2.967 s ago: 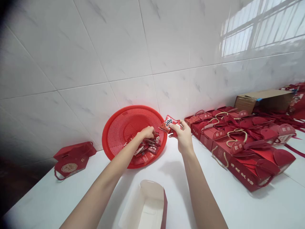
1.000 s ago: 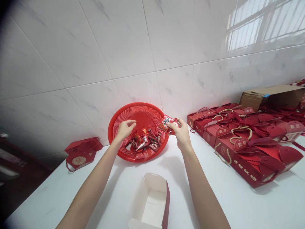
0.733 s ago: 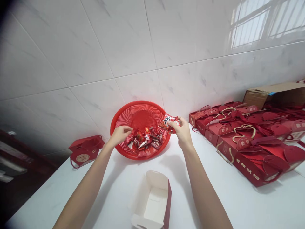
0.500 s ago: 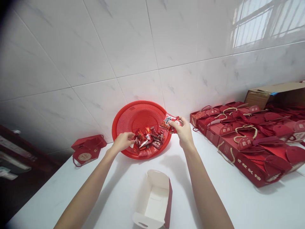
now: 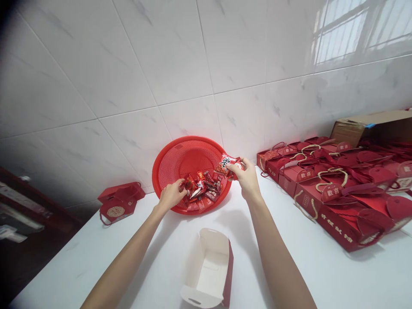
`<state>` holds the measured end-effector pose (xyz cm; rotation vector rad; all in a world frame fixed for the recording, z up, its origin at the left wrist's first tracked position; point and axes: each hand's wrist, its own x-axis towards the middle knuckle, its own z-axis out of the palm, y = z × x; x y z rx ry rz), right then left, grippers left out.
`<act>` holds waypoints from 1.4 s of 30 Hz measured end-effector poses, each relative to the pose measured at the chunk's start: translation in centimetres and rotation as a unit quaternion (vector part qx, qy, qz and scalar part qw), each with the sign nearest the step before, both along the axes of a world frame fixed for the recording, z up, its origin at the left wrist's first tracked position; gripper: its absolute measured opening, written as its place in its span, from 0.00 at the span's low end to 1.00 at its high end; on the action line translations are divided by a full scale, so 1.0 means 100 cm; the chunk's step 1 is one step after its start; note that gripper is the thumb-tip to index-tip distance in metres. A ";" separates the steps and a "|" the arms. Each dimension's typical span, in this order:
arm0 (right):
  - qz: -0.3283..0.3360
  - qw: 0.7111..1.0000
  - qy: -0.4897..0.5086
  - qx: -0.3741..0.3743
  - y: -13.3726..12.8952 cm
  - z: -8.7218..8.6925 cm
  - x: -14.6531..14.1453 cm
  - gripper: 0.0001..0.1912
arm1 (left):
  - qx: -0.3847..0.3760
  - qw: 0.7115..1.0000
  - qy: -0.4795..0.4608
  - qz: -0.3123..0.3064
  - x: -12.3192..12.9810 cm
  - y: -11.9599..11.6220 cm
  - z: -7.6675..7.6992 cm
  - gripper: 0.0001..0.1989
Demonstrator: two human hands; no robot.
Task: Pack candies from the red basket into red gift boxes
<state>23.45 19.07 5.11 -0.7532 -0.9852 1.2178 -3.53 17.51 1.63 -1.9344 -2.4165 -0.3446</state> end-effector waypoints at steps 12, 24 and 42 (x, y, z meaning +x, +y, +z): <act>0.040 0.999 0.010 0.007 -0.001 -0.004 -0.010 0.18 | 0.220 0.883 -0.405 -0.082 0.000 -0.030 0.005 0.25; 0.169 0.985 -0.023 0.032 -0.023 -0.001 -0.034 0.18 | 0.255 0.822 -0.493 -0.127 0.052 -0.040 0.024 0.20; 0.188 0.981 -0.022 0.040 -0.020 -0.003 -0.031 0.15 | 0.231 0.767 -0.563 -0.200 0.063 -0.050 0.023 0.25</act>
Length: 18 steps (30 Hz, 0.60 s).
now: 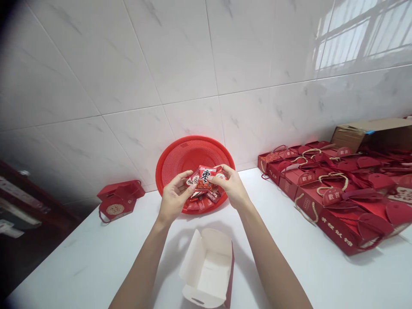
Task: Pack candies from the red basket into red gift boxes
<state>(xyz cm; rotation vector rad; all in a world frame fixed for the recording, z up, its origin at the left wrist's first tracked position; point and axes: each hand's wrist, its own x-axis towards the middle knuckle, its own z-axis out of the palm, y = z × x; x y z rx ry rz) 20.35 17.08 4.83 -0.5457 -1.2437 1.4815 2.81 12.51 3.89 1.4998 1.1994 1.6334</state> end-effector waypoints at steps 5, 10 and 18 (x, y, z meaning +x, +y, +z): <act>-0.001 1.000 -0.008 0.011 -0.001 0.000 0.000 0.15 | 0.017 0.999 0.044 -0.003 -0.001 0.000 -0.003 0.23; 0.001 1.000 -0.009 0.011 -0.001 0.000 0.000 0.16 | 0.034 0.996 0.076 -0.004 -0.003 0.000 -0.005 0.20; 0.001 1.000 -0.015 0.001 -0.002 0.002 0.000 0.17 | 0.030 0.996 0.081 0.003 -0.004 -0.001 -0.006 0.19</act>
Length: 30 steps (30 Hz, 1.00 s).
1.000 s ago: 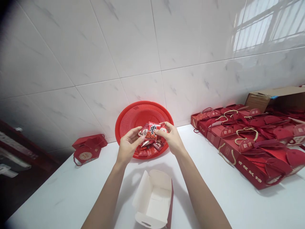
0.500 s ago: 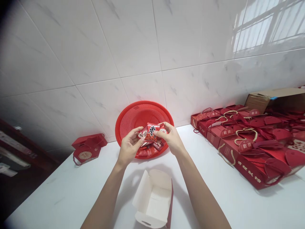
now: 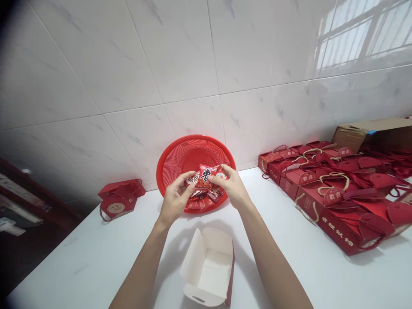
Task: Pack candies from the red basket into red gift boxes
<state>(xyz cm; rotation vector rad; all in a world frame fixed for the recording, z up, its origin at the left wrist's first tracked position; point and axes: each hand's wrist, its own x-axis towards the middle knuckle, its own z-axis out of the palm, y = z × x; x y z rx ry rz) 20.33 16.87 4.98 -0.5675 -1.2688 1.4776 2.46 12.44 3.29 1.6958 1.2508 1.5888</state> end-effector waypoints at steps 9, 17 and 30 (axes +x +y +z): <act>-0.003 1.000 0.003 -0.003 0.001 -0.002 0.001 0.16 | -0.007 1.000 -0.020 -0.011 -0.002 0.000 0.002 0.24; 0.012 1.000 -0.004 -0.013 -0.001 0.000 0.003 0.16 | -0.011 0.999 -0.050 0.005 -0.001 -0.001 0.005 0.26; -0.005 1.000 -0.015 0.003 0.000 -0.001 0.003 0.15 | -0.029 0.999 -0.032 0.008 -0.002 -0.003 0.005 0.26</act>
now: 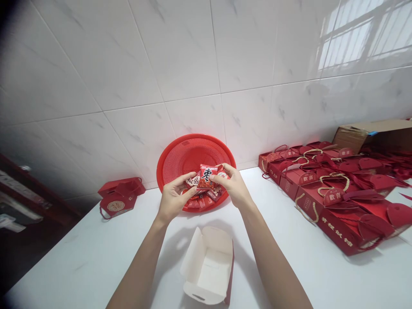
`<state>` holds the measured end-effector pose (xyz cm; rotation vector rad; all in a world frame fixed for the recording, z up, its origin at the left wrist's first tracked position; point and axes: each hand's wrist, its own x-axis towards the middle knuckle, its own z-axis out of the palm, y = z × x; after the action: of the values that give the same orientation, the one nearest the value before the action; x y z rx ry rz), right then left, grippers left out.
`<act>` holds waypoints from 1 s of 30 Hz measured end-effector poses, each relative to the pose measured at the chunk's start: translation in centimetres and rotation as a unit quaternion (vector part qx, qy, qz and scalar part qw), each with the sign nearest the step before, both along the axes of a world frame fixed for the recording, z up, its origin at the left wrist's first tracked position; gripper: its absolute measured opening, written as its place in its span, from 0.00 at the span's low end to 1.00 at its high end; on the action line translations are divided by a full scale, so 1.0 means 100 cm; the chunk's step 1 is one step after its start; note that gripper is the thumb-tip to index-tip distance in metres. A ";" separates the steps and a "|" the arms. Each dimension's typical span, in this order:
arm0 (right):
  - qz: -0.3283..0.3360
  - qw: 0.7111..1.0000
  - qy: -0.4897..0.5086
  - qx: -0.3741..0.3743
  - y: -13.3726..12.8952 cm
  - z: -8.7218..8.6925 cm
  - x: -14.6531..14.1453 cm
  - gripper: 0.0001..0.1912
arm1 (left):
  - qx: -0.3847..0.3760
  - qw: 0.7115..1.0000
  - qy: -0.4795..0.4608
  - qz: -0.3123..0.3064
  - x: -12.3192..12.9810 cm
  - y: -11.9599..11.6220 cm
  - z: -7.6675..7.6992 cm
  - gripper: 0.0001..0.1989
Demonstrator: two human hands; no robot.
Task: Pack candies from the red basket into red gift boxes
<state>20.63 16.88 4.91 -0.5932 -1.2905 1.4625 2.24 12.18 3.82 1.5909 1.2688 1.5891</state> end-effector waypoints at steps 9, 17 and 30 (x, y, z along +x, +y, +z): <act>-0.034 0.999 -0.014 0.013 0.001 0.000 0.000 0.17 | -0.011 1.000 -0.005 0.006 -0.005 0.006 0.000 0.25; -0.054 0.998 -0.022 0.026 0.002 -0.004 -0.004 0.18 | -0.067 0.996 -0.062 -0.025 0.003 0.006 -0.003 0.30; -0.016 0.999 -0.033 0.008 -0.001 -0.003 -0.007 0.17 | -0.037 0.992 -0.118 0.008 0.016 0.011 -0.011 0.31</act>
<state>19.91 16.80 4.58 -0.6527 -1.3363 1.4158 3.88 13.25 2.75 1.3076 1.1995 1.6650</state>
